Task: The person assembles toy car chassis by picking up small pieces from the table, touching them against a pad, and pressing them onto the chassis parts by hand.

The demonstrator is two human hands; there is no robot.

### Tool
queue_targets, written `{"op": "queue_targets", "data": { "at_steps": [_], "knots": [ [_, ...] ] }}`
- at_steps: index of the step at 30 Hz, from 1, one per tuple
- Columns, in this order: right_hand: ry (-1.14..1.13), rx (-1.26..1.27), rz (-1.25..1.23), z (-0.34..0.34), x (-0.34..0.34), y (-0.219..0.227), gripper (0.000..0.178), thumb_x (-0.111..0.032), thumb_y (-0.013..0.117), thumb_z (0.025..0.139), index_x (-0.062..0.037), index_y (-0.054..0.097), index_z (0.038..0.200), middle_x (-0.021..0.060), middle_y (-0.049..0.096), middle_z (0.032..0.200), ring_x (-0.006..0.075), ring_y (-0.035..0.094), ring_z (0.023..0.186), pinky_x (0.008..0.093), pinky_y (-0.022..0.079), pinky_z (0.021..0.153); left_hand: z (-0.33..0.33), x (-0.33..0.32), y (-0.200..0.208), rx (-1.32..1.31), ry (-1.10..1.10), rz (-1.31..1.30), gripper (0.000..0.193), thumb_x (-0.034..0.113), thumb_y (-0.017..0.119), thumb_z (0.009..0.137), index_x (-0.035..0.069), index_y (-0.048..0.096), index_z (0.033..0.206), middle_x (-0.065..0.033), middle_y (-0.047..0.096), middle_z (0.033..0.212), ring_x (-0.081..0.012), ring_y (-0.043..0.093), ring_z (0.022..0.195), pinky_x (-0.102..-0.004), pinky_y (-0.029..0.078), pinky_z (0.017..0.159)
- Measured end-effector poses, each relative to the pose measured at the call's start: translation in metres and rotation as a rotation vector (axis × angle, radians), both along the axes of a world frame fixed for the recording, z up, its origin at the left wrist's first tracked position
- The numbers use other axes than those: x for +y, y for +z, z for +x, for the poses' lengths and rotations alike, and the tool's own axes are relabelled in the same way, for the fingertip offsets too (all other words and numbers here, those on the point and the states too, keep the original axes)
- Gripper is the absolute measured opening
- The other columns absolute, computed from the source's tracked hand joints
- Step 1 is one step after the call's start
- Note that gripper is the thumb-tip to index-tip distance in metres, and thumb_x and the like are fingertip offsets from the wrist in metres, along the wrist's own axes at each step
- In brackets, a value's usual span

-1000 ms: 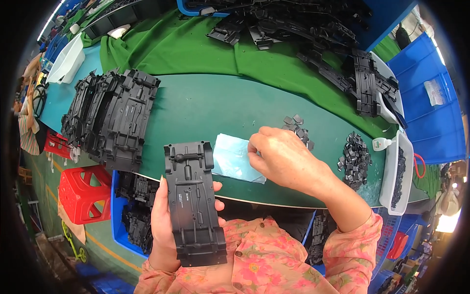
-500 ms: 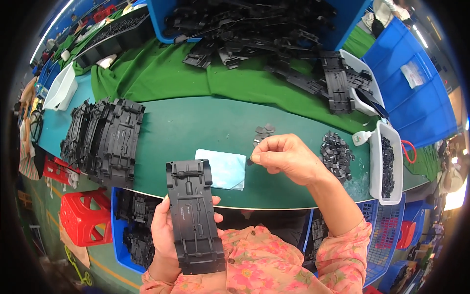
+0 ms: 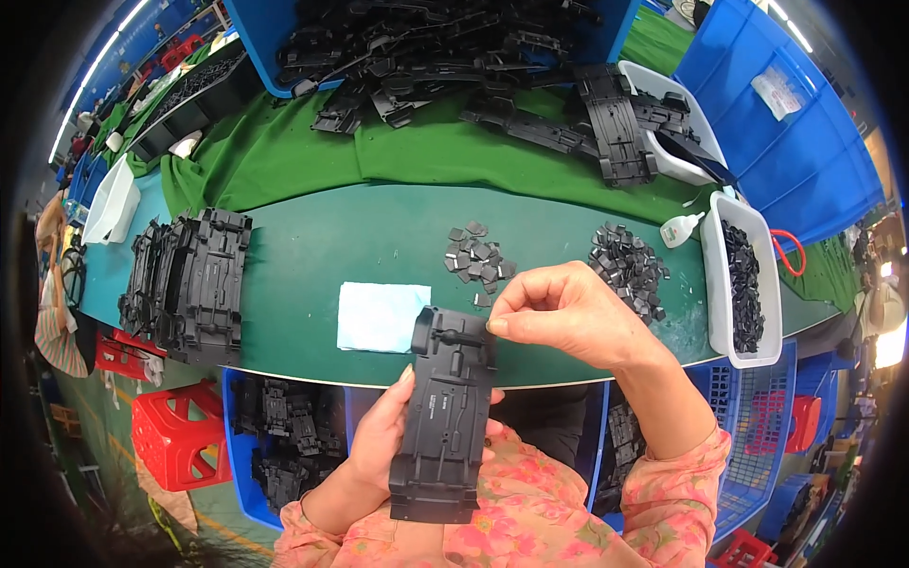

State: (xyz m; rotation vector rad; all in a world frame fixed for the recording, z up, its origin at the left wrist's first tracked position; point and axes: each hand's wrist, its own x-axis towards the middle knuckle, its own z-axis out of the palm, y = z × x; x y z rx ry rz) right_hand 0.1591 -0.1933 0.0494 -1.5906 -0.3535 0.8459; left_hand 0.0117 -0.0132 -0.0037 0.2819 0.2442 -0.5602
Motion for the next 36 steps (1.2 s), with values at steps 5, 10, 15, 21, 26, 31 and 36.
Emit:
{"op": "queue_targets", "data": {
  "at_steps": [5, 10, 15, 21, 26, 31, 36],
  "knots": [
    [0.118, -0.51, -0.241, 0.013, 0.023, 0.012, 0.009, -0.008, 0.066, 0.079, 0.0008, 0.065, 0.078, 0.0022, 0.061, 0.071, 0.0072, 0.053, 0.065, 0.0238, 0.041, 0.056, -0.003, -0.014, -0.004, 0.144, -0.084, -0.018, 0.062, 0.05, 0.024, 0.099, 0.001, 0.04, 0.134, -0.0215, 0.059, 0.114, -0.0275, 0.065, 0.089, -0.0369, 0.055, 0.077],
    [0.487, -0.713, -0.397, 0.026, 0.079, 0.008, 0.02, -0.015, 0.058, 0.073, 0.0025, 0.065, 0.078, 0.0152, 0.061, 0.068, 0.0258, 0.059, 0.065, 0.0359, 0.047, 0.061, -0.002, -0.016, -0.015, 0.1, -0.15, -0.076, 0.057, 0.044, 0.021, 0.101, 0.003, 0.03, 0.14, -0.0242, 0.043, 0.134, -0.0373, 0.054, 0.114, -0.0498, 0.051, 0.088],
    [0.571, -0.662, -0.546, 0.035, 0.114, -0.013, 0.022, -0.015, 0.058, 0.07, 0.0039, 0.066, 0.078, 0.0189, 0.063, 0.07, 0.0306, 0.062, 0.069, 0.0379, 0.048, 0.065, -0.006, -0.014, -0.013, 0.123, -0.143, -0.084, 0.057, 0.044, 0.021, 0.101, 0.003, 0.029, 0.14, -0.0236, 0.043, 0.134, -0.0372, 0.054, 0.114, -0.0467, 0.053, 0.086],
    [0.626, -0.796, -0.704, 0.029, 0.132, -0.022, 0.02, -0.012, 0.057, 0.068, 0.0046, 0.065, 0.076, 0.0223, 0.063, 0.073, 0.0369, 0.063, 0.073, 0.0431, 0.049, 0.069, -0.009, -0.008, -0.022, 0.084, -0.129, -0.144, 0.057, 0.044, 0.022, 0.101, 0.004, 0.03, 0.14, -0.023, 0.044, 0.134, -0.0375, 0.055, 0.113, -0.0443, 0.054, 0.085],
    [0.675, -0.824, -0.739, 0.022, 0.141, -0.019, 0.018, -0.01, 0.056, 0.066, 0.0049, 0.064, 0.074, 0.0242, 0.062, 0.071, 0.0397, 0.061, 0.073, 0.045, 0.049, 0.069, -0.01, -0.006, -0.023, 0.113, -0.127, -0.184, 0.055, 0.043, 0.022, 0.101, 0.006, 0.031, 0.14, -0.0224, 0.046, 0.132, -0.0369, 0.055, 0.112, -0.0429, 0.055, 0.082],
    [0.625, -0.892, -0.767, 0.023, 0.141, -0.016, 0.017, -0.009, 0.056, 0.066, 0.0043, 0.064, 0.073, 0.0243, 0.061, 0.069, 0.04, 0.061, 0.071, 0.045, 0.048, 0.068, -0.012, -0.005, -0.021, 0.112, -0.122, -0.176, 0.055, 0.044, 0.023, 0.101, 0.006, 0.032, 0.14, -0.0226, 0.046, 0.132, -0.0372, 0.056, 0.112, -0.0438, 0.055, 0.083],
    [0.652, -0.89, -0.719, 0.023, 0.137, -0.019, 0.017, -0.009, 0.056, 0.067, 0.0039, 0.064, 0.074, 0.0232, 0.062, 0.07, 0.0392, 0.061, 0.071, 0.0448, 0.048, 0.067, -0.011, -0.005, -0.021, 0.083, -0.108, -0.223, 0.056, 0.044, 0.023, 0.101, 0.005, 0.032, 0.14, -0.0229, 0.046, 0.132, -0.0374, 0.056, 0.111, -0.045, 0.055, 0.083]
  ]
}}
